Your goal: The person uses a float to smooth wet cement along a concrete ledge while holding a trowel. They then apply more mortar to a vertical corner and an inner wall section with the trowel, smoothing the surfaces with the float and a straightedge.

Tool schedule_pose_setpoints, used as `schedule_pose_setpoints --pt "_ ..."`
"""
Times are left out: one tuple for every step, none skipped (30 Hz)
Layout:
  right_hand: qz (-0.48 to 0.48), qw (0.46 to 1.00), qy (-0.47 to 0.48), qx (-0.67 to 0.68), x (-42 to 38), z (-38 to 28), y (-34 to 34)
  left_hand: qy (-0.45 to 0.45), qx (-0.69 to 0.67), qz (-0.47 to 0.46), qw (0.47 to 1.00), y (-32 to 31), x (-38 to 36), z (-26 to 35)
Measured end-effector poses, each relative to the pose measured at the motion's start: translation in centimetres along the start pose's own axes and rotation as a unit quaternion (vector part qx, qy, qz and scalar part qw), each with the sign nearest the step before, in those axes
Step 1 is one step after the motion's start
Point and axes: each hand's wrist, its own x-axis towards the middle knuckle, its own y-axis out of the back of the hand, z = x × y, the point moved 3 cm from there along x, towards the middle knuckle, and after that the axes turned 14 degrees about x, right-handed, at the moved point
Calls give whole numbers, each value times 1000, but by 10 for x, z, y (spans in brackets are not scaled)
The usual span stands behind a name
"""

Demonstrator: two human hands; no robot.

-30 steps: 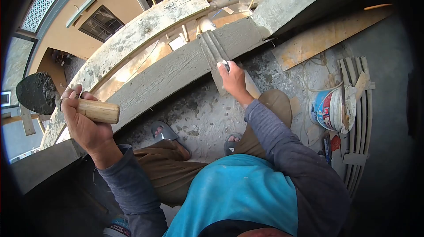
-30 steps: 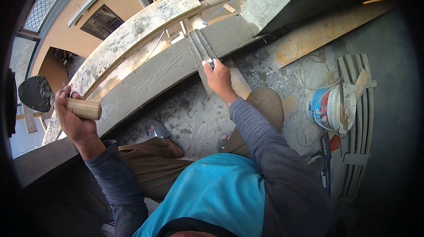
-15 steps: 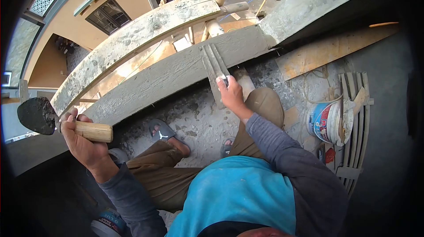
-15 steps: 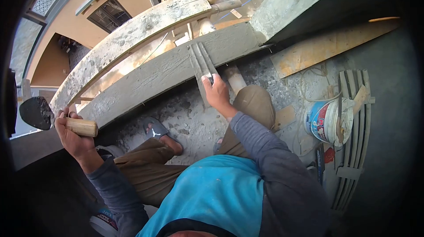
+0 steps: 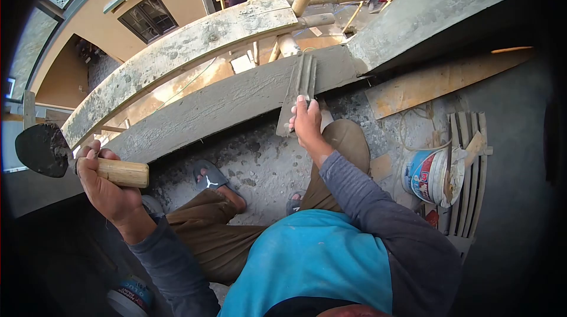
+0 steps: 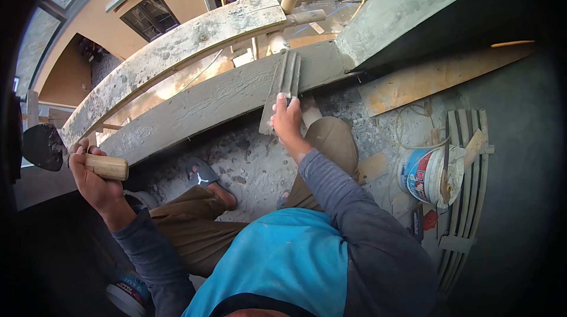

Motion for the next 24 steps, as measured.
schedule_pose_setpoints --pt "39 997 16 63 14 1 2 -11 -1 -17 1000 -3 -1 -1" --pt "37 992 21 123 26 -1 3 -23 -5 -33 999 -6 -1 -1" --pt "37 991 24 124 38 -5 -2 -24 -7 -35 999 -8 0 0" --pt "65 977 23 202 47 -8 -6 -18 2 -26 999 -10 1 0" --pt "90 956 23 279 57 -12 -11 -12 10 -17 1000 -11 1 -1" --pt "83 951 22 297 65 -17 -18 -13 8 -17 1000 -12 2 -1" --pt "81 951 24 298 73 -20 -28 -15 8 -20 1000 -14 3 -2" --pt "97 942 27 319 81 -23 -38 -17 8 -24 1000 -15 5 -3" --pt "113 933 30 340 89 -25 -46 -18 8 -23 1000 -18 4 -2" --pt "122 931 32 342 95 -29 -53 -22 9 -25 999 -22 2 -1" --pt "123 931 31 342 101 -34 -60 -27 10 -27 999 -25 1 -1" --pt "139 925 30 352 107 -38 -66 -26 11 -27 999 -26 0 -1" --pt "155 919 30 362 114 -39 -70 -30 22 -32 999 -28 0 -1" --pt "167 913 31 372 121 -38 -74 -33 33 -37 998 -29 0 -1" --pt "167 913 30 370 122 -42 -79 -32 34 -36 998 -30 1 -1" --pt "204 901 7 384 123 -43 -82 -31 30 -38 998 -31 2 -2" --pt "240 886 -17 397 123 -45 -85 -31 27 -40 998 -32 3 -2" --pt "252 868 -26 426 126 -43 -87 -30 27 -40 998 -32 4 -3" --pt "253 868 -26 426 128 -41 -88 -28 23 -45 998 -32 6 -4" --pt "259 861 -34 436 130 -38 -88 -25 19 -50 998 -32 8 -4" --pt "264 854 -40 446 128 -41 -90 -25 19 -51 998 -33 9 -5" --pt "265 854 -40 446 126 -44 -91 -24 20 -47 998 -34 11 -5" --pt "279 861 -52 422 123 -46 -91 -24 21 -43 999 -36 12 -6" --pt "291 868 -64 397 121 -48 -91 -23 20 -43 999 -37 14 -6"
